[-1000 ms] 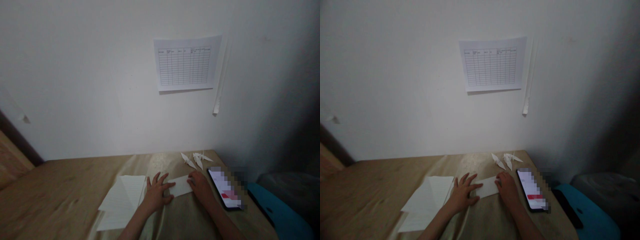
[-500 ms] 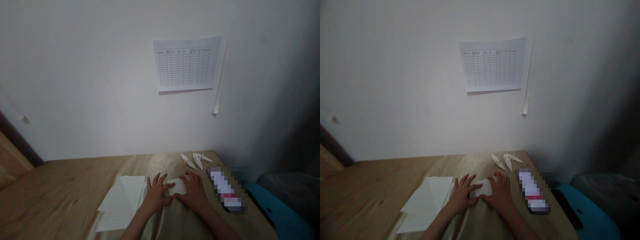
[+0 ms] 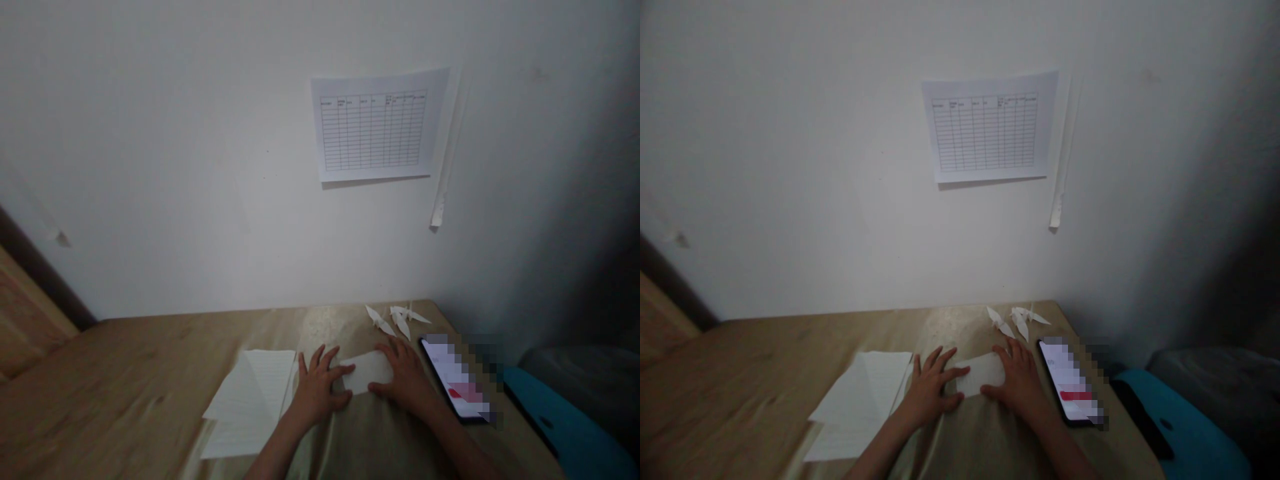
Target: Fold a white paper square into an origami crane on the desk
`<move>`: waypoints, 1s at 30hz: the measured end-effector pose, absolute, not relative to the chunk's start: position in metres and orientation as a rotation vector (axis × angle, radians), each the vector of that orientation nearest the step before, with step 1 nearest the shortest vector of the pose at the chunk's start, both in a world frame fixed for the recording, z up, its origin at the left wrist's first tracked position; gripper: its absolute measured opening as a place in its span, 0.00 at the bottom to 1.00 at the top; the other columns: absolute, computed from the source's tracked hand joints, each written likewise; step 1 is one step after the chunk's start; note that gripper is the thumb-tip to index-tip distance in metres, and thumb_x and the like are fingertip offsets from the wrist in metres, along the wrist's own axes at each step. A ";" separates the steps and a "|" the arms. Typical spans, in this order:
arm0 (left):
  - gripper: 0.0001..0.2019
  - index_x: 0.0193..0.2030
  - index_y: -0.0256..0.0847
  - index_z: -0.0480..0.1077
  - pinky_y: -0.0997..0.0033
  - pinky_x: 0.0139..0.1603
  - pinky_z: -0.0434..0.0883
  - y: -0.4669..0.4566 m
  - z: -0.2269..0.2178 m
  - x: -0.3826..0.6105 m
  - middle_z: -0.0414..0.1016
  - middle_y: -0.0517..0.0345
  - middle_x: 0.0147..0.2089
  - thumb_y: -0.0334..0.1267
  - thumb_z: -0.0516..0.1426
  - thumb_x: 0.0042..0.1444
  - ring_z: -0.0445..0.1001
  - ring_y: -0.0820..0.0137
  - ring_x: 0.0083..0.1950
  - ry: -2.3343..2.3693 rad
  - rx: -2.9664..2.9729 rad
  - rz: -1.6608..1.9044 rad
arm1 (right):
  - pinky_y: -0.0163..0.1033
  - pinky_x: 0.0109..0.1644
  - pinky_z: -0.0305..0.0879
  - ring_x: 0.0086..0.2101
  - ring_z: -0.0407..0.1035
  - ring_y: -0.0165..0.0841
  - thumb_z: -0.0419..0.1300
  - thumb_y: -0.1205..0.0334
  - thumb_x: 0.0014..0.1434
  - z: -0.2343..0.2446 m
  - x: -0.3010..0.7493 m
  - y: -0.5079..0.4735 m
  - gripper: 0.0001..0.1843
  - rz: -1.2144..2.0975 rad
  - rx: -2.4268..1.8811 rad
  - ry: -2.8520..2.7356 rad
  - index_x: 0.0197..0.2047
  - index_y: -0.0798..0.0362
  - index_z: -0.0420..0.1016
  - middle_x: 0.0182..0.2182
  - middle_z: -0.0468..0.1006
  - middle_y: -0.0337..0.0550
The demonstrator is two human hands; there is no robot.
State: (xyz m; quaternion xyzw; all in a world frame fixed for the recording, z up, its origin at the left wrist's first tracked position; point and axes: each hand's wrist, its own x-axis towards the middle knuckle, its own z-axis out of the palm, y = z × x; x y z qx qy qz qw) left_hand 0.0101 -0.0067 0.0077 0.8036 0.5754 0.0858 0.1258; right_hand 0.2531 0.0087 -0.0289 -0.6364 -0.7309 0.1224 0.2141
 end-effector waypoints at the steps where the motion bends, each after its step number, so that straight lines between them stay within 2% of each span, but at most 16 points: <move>1: 0.27 0.60 0.69 0.71 0.20 0.69 0.32 -0.007 0.008 0.010 0.56 0.61 0.76 0.48 0.66 0.51 0.46 0.44 0.78 1.673 2.338 0.252 | 0.56 0.72 0.46 0.70 0.47 0.52 0.73 0.48 0.43 -0.029 0.258 0.010 0.47 0.351 -1.772 -2.022 0.65 0.45 0.67 0.71 0.54 0.53; 4: 0.28 0.60 0.68 0.71 0.20 0.69 0.32 -0.007 0.009 0.010 0.56 0.61 0.76 0.48 0.66 0.51 0.46 0.44 0.78 1.674 2.330 0.234 | 0.56 0.71 0.48 0.71 0.45 0.52 0.73 0.50 0.43 -0.030 0.273 0.012 0.47 0.376 -1.770 -1.999 0.66 0.43 0.66 0.73 0.49 0.50; 8: 0.28 0.61 0.69 0.70 0.20 0.69 0.32 -0.008 0.010 0.010 0.56 0.61 0.76 0.47 0.66 0.51 0.46 0.44 0.78 1.675 2.339 0.234 | 0.55 0.71 0.49 0.71 0.46 0.52 0.71 0.53 0.45 -0.035 0.287 0.013 0.44 0.467 -1.793 -1.955 0.66 0.47 0.66 0.73 0.48 0.53; 12: 0.29 0.61 0.69 0.70 0.20 0.69 0.32 -0.007 0.008 0.009 0.55 0.61 0.76 0.47 0.66 0.51 0.47 0.44 0.77 1.672 2.344 0.217 | 0.54 0.71 0.51 0.70 0.49 0.49 0.67 0.60 0.48 -0.041 0.294 0.015 0.41 0.507 -1.722 -1.971 0.66 0.46 0.66 0.73 0.50 0.52; 19: 0.27 0.61 0.69 0.70 0.19 0.68 0.31 -0.007 0.004 0.008 0.55 0.61 0.76 0.50 0.65 0.53 0.47 0.43 0.77 1.649 2.352 0.259 | 0.54 0.72 0.51 0.70 0.51 0.46 0.57 0.72 0.42 -0.050 0.290 0.018 0.43 0.448 -1.686 -1.954 0.65 0.45 0.68 0.71 0.54 0.48; 24: 0.28 0.61 0.70 0.70 0.19 0.68 0.32 -0.008 0.004 0.008 0.56 0.62 0.76 0.48 0.66 0.52 0.47 0.43 0.77 1.651 2.345 0.245 | 0.50 0.73 0.50 0.70 0.50 0.43 0.52 0.74 0.38 -0.055 0.290 0.023 0.47 0.483 -1.684 -1.954 0.66 0.49 0.67 0.71 0.55 0.49; 30: 0.27 0.61 0.72 0.69 0.21 0.69 0.30 -0.007 -0.002 0.005 0.55 0.64 0.76 0.51 0.65 0.53 0.46 0.45 0.78 1.657 2.350 0.282 | 0.51 0.70 0.55 0.69 0.54 0.42 0.51 0.74 0.35 -0.058 0.299 0.027 0.47 0.522 -1.634 -1.906 0.63 0.48 0.69 0.71 0.57 0.47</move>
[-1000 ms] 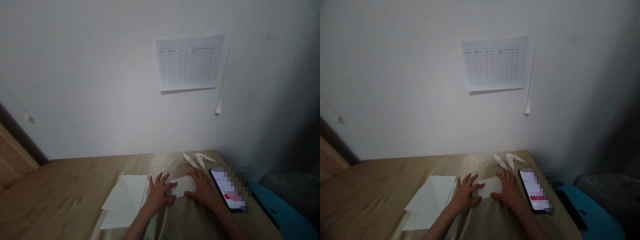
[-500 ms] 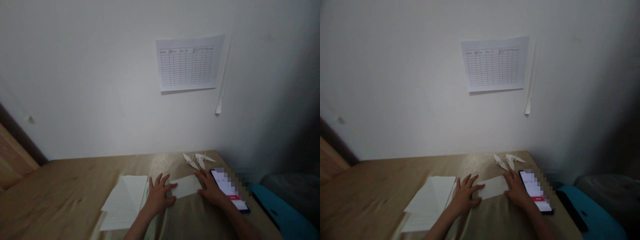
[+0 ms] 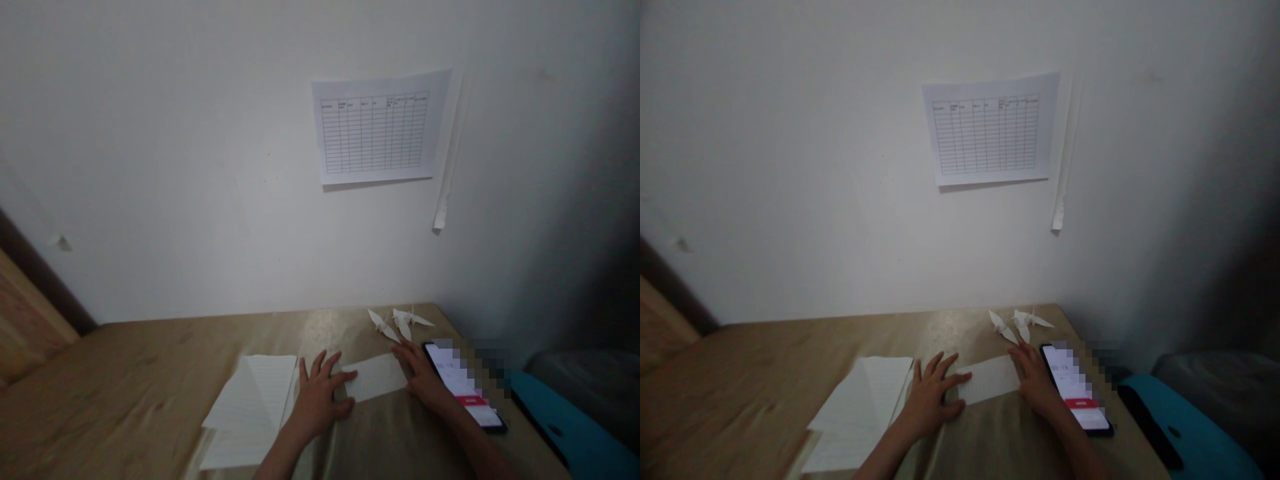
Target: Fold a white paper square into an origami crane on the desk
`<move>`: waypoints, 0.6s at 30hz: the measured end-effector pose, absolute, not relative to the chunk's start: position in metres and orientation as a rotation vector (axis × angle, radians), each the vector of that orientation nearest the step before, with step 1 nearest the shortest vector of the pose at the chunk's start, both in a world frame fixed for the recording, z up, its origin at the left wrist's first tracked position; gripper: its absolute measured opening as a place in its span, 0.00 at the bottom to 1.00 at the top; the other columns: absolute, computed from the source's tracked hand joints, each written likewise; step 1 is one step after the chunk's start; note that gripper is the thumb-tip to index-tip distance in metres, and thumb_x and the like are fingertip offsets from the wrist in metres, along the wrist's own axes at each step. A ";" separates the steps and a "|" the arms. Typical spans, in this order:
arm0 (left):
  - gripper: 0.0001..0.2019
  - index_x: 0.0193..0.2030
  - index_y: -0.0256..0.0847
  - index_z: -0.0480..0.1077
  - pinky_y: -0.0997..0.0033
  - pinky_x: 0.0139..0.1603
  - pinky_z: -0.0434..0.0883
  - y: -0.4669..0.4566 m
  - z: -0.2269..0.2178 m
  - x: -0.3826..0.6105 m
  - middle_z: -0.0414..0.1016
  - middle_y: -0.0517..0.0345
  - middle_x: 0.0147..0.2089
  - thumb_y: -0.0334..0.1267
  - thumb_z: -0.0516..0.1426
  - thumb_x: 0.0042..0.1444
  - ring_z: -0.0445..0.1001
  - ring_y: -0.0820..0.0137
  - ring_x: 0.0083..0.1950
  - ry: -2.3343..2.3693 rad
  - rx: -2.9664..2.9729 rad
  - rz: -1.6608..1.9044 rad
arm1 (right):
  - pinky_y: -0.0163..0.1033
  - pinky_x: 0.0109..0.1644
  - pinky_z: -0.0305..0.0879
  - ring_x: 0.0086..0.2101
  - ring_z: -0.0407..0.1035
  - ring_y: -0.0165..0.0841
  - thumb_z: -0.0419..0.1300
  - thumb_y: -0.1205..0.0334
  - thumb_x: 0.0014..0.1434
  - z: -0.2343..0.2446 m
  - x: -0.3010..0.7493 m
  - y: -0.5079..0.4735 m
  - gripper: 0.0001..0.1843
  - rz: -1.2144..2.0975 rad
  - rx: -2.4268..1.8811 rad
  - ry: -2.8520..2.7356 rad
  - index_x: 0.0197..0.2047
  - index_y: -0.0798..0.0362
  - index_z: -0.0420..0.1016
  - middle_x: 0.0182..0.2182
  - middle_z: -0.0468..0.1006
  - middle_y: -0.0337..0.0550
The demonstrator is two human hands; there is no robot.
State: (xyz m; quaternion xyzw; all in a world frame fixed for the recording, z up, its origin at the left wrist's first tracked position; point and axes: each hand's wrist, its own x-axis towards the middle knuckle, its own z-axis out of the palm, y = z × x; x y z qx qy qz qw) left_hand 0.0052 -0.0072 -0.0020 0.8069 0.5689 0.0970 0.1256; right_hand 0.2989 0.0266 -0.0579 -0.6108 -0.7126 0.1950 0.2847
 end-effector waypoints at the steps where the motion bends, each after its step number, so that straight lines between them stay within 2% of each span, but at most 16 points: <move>1: 0.26 0.61 0.72 0.69 0.21 0.70 0.30 -0.007 -0.002 0.005 0.55 0.64 0.76 0.51 0.64 0.54 0.46 0.45 0.78 1.651 2.355 0.287 | 0.52 0.70 0.55 0.68 0.55 0.42 0.51 0.74 0.35 -0.057 0.300 0.025 0.47 0.515 -1.618 -1.887 0.63 0.48 0.70 0.70 0.58 0.47; 9: 0.24 0.60 0.68 0.70 0.22 0.70 0.33 -0.010 0.002 0.009 0.57 0.63 0.76 0.51 0.63 0.54 0.48 0.47 0.77 1.684 2.359 0.286 | 0.54 0.73 0.49 0.69 0.52 0.41 0.51 0.77 0.41 -0.036 0.281 -0.001 0.36 0.431 -1.366 -1.993 0.54 0.48 0.76 0.66 0.65 0.46; 11: 0.22 0.58 0.66 0.71 0.21 0.70 0.34 -0.008 -0.001 0.011 0.57 0.63 0.75 0.54 0.62 0.55 0.48 0.47 0.77 1.694 2.371 0.297 | 0.52 0.72 0.51 0.65 0.58 0.40 0.50 0.77 0.44 -0.029 0.271 -0.006 0.31 0.500 -1.281 -2.113 0.49 0.48 0.79 0.61 0.71 0.45; 14: 0.23 0.57 0.64 0.72 0.20 0.69 0.34 -0.004 -0.004 0.015 0.58 0.62 0.75 0.60 0.61 0.55 0.50 0.44 0.76 1.690 2.409 0.312 | 0.51 0.69 0.54 0.59 0.65 0.41 0.54 0.71 0.53 -0.018 0.260 -0.010 0.21 0.517 -1.271 -2.203 0.47 0.47 0.80 0.56 0.76 0.45; 16: 0.25 0.56 0.61 0.73 0.19 0.69 0.34 -0.001 -0.005 0.020 0.59 0.59 0.75 0.61 0.62 0.53 0.51 0.42 0.76 1.703 2.422 0.303 | 0.51 0.68 0.54 0.58 0.65 0.41 0.59 0.65 0.57 -0.014 0.256 -0.010 0.15 0.518 -1.302 -2.204 0.46 0.46 0.79 0.54 0.76 0.44; 18: 0.25 0.54 0.57 0.74 0.19 0.68 0.34 0.001 -0.004 0.027 0.60 0.55 0.74 0.62 0.63 0.51 0.52 0.40 0.75 1.730 2.414 0.283 | 0.50 0.68 0.53 0.59 0.64 0.42 0.62 0.60 0.57 -0.014 0.254 -0.008 0.13 0.525 -1.347 -2.194 0.46 0.45 0.79 0.55 0.75 0.43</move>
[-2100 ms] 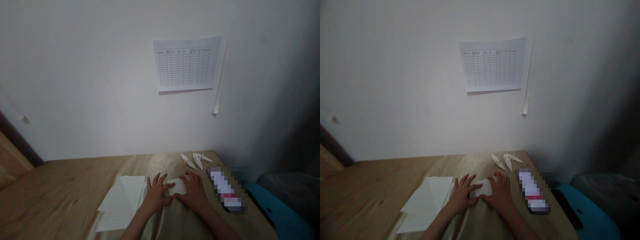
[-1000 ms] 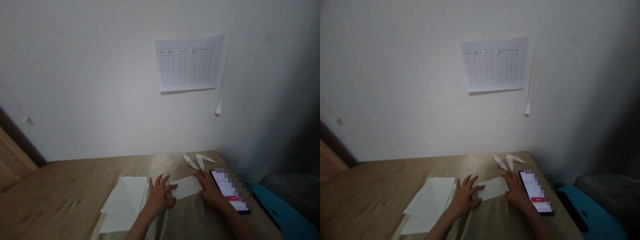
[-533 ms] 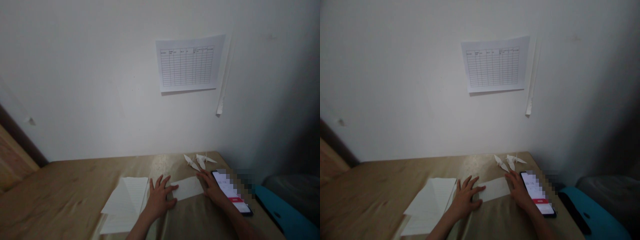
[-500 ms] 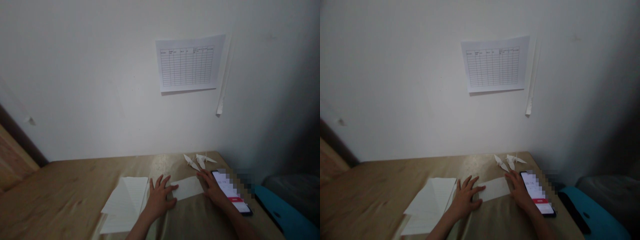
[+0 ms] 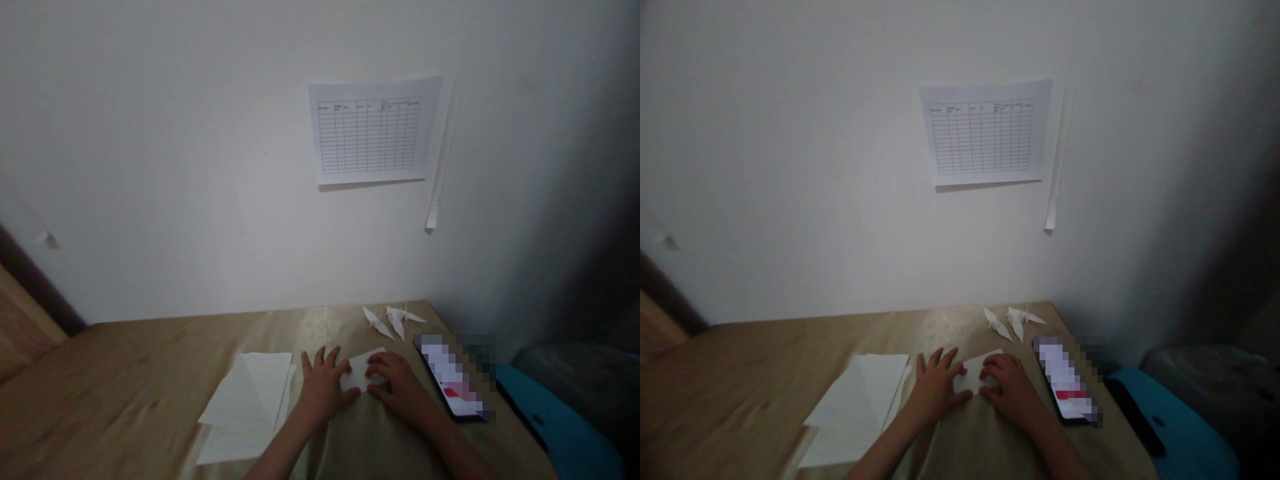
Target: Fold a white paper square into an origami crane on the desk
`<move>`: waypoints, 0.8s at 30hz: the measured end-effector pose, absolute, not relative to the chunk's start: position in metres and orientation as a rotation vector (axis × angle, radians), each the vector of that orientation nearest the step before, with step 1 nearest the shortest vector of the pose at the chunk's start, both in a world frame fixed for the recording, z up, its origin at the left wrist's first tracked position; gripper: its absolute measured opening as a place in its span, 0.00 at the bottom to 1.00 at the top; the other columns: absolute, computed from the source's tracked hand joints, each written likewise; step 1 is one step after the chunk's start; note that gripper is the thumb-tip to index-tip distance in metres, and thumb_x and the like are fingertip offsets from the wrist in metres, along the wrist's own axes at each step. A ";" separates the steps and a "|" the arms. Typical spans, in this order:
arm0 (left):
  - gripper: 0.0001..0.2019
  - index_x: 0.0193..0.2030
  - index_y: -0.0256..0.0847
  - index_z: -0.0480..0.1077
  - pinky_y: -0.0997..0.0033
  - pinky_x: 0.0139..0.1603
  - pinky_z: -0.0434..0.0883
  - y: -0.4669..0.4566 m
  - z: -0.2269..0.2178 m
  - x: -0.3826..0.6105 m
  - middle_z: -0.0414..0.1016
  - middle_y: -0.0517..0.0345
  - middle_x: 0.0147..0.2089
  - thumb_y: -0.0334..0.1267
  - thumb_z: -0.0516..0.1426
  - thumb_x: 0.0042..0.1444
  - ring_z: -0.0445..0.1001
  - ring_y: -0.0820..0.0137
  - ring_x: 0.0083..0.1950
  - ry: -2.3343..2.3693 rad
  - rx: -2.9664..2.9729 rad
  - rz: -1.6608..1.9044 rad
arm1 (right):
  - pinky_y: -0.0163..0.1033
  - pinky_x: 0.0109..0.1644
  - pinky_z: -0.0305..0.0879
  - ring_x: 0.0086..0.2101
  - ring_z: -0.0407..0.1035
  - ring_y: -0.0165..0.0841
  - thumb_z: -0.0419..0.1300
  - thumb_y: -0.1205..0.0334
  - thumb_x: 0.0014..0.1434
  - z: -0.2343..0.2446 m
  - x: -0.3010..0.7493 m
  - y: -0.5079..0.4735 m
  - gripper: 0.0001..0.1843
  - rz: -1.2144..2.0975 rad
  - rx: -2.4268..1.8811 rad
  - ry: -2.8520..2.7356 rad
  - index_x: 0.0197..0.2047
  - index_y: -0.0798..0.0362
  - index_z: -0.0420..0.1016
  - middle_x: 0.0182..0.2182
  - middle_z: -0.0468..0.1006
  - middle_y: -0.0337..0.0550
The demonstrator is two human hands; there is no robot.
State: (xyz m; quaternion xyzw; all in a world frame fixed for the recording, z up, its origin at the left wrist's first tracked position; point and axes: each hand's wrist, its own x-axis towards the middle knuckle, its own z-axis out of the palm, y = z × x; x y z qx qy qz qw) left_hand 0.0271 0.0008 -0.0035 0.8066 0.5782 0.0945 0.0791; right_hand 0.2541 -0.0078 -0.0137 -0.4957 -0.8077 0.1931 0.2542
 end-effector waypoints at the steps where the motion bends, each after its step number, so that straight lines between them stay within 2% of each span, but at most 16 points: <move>1: 0.26 0.54 0.55 0.74 0.19 0.69 0.34 0.002 -0.002 0.031 0.60 0.52 0.74 0.62 0.62 0.52 0.53 0.40 0.75 1.724 2.419 0.277 | 0.50 0.68 0.53 0.60 0.63 0.43 0.64 0.58 0.57 -0.015 0.253 -0.006 0.13 0.524 -1.383 -2.179 0.46 0.45 0.79 0.56 0.75 0.43; 5: 0.27 0.53 0.52 0.73 0.19 0.68 0.37 0.003 0.003 0.040 0.62 0.48 0.73 0.61 0.64 0.50 0.54 0.41 0.74 1.746 2.386 0.270 | 0.53 0.69 0.52 0.62 0.60 0.47 0.69 0.54 0.51 -0.025 0.252 0.000 0.23 0.486 -1.602 -2.037 0.51 0.46 0.76 0.59 0.71 0.46; 8: 0.26 0.52 0.51 0.73 0.18 0.67 0.38 0.005 0.004 0.040 0.61 0.50 0.73 0.57 0.66 0.48 0.53 0.42 0.75 1.748 2.347 0.242 | 0.52 0.69 0.53 0.64 0.58 0.48 0.70 0.57 0.47 -0.034 0.255 0.005 0.29 0.512 -1.644 -1.977 0.54 0.47 0.75 0.62 0.67 0.48; 12: 0.25 0.52 0.53 0.73 0.16 0.66 0.38 0.009 0.006 0.032 0.58 0.53 0.75 0.52 0.68 0.47 0.51 0.43 0.76 1.711 2.315 0.190 | 0.50 0.70 0.53 0.65 0.57 0.46 0.67 0.60 0.49 -0.040 0.266 0.010 0.29 0.563 -1.579 -1.973 0.56 0.47 0.75 0.64 0.64 0.49; 17: 0.25 0.54 0.54 0.72 0.24 0.70 0.44 0.010 0.015 0.020 0.55 0.56 0.77 0.43 0.69 0.47 0.47 0.47 0.78 1.592 2.286 0.114 | 0.51 0.72 0.52 0.66 0.56 0.44 0.63 0.66 0.50 -0.041 0.280 0.018 0.29 0.629 -1.513 -2.008 0.57 0.46 0.75 0.65 0.64 0.47; 24: 0.27 0.55 0.53 0.73 0.29 0.73 0.40 0.010 0.009 0.010 0.54 0.56 0.77 0.40 0.68 0.45 0.46 0.48 0.78 1.522 2.278 0.167 | 0.53 0.73 0.51 0.66 0.57 0.41 0.52 0.76 0.41 -0.048 0.287 0.025 0.37 0.652 -1.467 -1.994 0.54 0.46 0.77 0.64 0.67 0.44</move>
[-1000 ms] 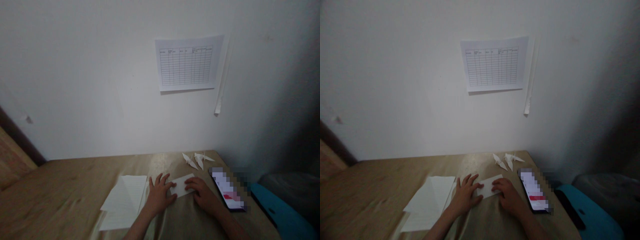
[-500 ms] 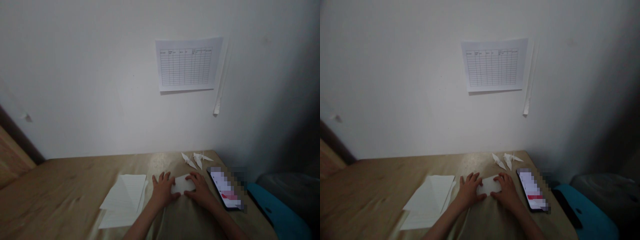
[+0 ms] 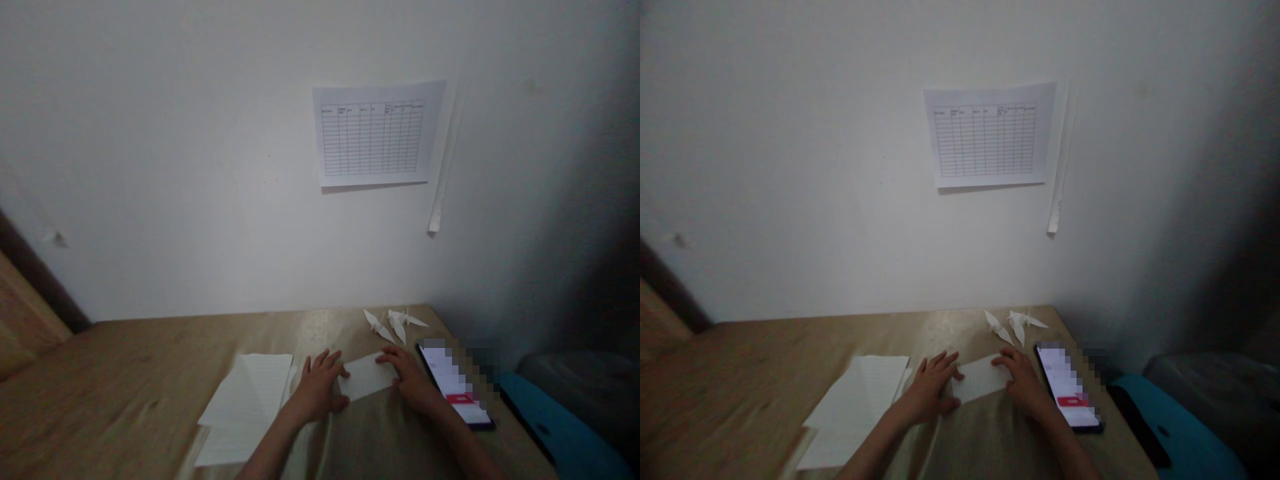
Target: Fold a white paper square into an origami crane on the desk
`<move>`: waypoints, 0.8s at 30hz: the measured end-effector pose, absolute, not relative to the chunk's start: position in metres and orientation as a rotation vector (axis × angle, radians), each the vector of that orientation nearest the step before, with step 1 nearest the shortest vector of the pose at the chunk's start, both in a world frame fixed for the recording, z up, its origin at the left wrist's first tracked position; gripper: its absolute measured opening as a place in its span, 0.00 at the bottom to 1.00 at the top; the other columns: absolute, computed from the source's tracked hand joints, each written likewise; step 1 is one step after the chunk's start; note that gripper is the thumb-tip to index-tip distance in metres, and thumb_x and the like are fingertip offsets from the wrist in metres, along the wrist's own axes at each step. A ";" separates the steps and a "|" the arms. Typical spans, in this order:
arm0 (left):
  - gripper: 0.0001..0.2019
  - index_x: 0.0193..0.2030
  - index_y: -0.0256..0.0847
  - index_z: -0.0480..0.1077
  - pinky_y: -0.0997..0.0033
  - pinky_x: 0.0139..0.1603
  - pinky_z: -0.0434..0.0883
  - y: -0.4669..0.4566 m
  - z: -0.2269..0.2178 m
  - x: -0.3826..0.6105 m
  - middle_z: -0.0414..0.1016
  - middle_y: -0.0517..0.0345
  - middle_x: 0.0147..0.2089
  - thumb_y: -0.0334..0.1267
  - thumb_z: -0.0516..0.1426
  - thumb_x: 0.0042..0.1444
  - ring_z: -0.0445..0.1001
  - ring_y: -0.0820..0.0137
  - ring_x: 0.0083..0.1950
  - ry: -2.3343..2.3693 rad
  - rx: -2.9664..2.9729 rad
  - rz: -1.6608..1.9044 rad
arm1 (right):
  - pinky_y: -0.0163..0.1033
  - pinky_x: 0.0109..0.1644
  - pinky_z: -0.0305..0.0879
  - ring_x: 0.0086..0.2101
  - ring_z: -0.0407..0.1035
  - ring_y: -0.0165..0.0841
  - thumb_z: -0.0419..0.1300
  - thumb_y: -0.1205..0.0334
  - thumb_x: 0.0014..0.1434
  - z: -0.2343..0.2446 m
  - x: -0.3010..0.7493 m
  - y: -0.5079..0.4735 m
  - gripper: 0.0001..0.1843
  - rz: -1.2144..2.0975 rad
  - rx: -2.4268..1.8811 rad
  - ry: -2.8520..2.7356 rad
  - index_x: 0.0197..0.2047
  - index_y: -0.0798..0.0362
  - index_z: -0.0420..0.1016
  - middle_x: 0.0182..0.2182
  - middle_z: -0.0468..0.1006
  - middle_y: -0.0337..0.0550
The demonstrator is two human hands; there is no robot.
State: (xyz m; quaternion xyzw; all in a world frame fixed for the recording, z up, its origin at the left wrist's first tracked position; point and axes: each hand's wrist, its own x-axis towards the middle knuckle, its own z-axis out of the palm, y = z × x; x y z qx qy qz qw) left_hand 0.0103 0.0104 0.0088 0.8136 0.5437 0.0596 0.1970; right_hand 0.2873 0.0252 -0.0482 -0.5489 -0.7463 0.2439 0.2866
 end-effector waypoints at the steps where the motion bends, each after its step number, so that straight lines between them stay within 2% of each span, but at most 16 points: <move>1: 0.27 0.54 0.53 0.73 0.30 0.73 0.39 0.011 0.006 0.009 0.55 0.55 0.77 0.40 0.69 0.44 0.47 0.49 0.78 1.519 2.272 0.187 | 0.53 0.73 0.51 0.66 0.58 0.40 0.51 0.76 0.39 -0.050 0.289 0.026 0.38 0.663 -1.453 -1.984 0.54 0.46 0.77 0.64 0.67 0.44; 4: 0.28 0.55 0.51 0.73 0.36 0.75 0.38 0.013 0.000 0.006 0.54 0.53 0.77 0.39 0.68 0.43 0.48 0.51 0.78 1.478 2.252 0.255 | 0.51 0.72 0.52 0.66 0.59 0.39 0.49 0.75 0.35 -0.052 0.295 0.029 0.40 0.733 -1.393 -1.964 0.53 0.47 0.78 0.63 0.69 0.44; 8: 0.29 0.55 0.52 0.74 0.37 0.75 0.37 0.014 0.000 0.003 0.55 0.53 0.77 0.39 0.68 0.42 0.47 0.51 0.78 1.451 2.208 0.277 | 0.52 0.72 0.51 0.65 0.60 0.39 0.48 0.73 0.34 -0.055 0.300 0.032 0.40 0.784 -1.351 -1.931 0.52 0.47 0.78 0.62 0.71 0.43; 13: 0.29 0.56 0.53 0.74 0.39 0.76 0.36 0.013 0.001 -0.001 0.56 0.54 0.76 0.39 0.68 0.43 0.47 0.52 0.78 1.404 2.224 0.303 | 0.53 0.73 0.49 0.65 0.60 0.39 0.47 0.74 0.38 -0.057 0.293 0.024 0.40 0.660 -1.395 -1.866 0.56 0.52 0.75 0.61 0.71 0.48; 19: 0.33 0.58 0.53 0.72 0.37 0.75 0.39 0.008 0.002 0.002 0.59 0.51 0.75 0.46 0.71 0.42 0.50 0.51 0.77 1.432 2.263 0.340 | 0.52 0.73 0.49 0.66 0.59 0.39 0.50 0.74 0.42 -0.045 0.282 0.010 0.37 0.591 -1.377 -1.955 0.56 0.51 0.75 0.64 0.69 0.47; 24: 0.28 0.55 0.52 0.74 0.39 0.75 0.45 0.011 -0.001 0.000 0.65 0.52 0.72 0.41 0.70 0.45 0.58 0.53 0.75 1.471 2.249 0.428 | 0.55 0.72 0.52 0.64 0.61 0.41 0.53 0.73 0.46 -0.035 0.281 0.006 0.32 0.578 -1.397 -2.032 0.54 0.48 0.78 0.62 0.72 0.45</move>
